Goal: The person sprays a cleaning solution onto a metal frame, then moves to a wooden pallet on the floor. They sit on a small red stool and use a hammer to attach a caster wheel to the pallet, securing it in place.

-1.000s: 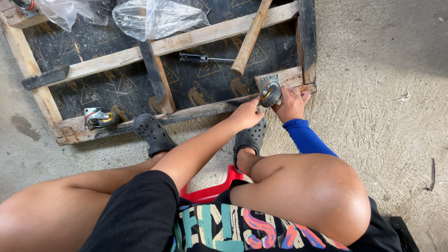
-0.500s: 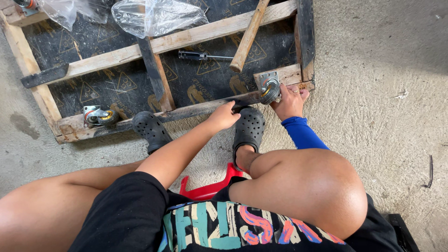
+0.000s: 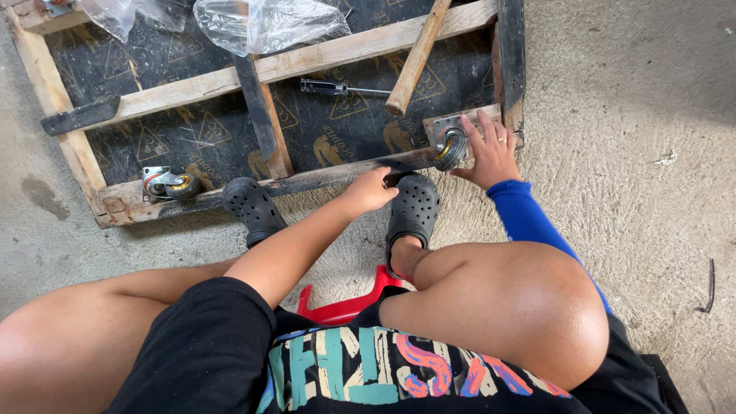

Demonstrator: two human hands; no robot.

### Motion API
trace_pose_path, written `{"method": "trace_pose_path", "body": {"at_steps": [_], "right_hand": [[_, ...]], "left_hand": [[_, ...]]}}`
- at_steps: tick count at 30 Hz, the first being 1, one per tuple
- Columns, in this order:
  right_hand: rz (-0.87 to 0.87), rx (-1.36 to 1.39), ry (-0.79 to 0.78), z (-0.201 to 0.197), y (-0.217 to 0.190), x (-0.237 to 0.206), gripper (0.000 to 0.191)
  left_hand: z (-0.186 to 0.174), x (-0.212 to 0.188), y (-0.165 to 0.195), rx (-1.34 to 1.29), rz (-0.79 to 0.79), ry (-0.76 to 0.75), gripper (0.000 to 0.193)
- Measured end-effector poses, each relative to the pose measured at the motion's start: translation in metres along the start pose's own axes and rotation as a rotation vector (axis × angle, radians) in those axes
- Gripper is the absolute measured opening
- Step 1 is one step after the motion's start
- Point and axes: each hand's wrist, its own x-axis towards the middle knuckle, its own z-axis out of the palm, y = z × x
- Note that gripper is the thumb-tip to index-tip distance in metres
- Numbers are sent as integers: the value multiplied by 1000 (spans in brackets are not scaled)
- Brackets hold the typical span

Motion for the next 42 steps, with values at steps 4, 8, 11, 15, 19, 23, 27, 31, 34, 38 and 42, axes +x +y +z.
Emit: {"method": "trace_pose_path", "body": {"at_steps": [4, 8, 11, 15, 19, 23, 27, 31, 34, 38, 42], "right_hand": [[-119, -42, -33, -17, 8, 19, 111], [-140, -62, -33, -16, 8, 25, 99], [-158, -45, -23, -11, 9, 25, 95], [-179, -77, -34, -7, 12, 25, 96], [-182, -120, -50, -7, 10, 27, 97], [-161, -99, -69, -8, 8, 27, 98], [-146, -123, -77, -8, 7, 28, 98], [-160, -109, -113, -10, 12, 29, 97], [-54, 24, -85, -20, 24, 30, 112], [118, 381, 19, -50, 25, 49, 75], [324, 863, -88, -69, -26, 103, 86]], "left_hand": [[0, 0, 1, 5, -5, 1, 73], [2, 1, -6, 12, 23, 38, 72], [4, 3, -10, 29, 15, 29, 73], [6, 7, -9, 27, 8, 22, 73], [5, 7, -2, 24, 21, 28, 74], [4, 9, 3, -13, 37, 54, 75], [4, 21, 7, -178, 18, 42, 63], [-2, 31, 12, -385, 162, 126, 37], [-13, 30, 17, -504, 172, 185, 27], [-29, 21, 30, -650, 238, 264, 22], [-39, 12, 42, -733, 198, 276, 21]]}}
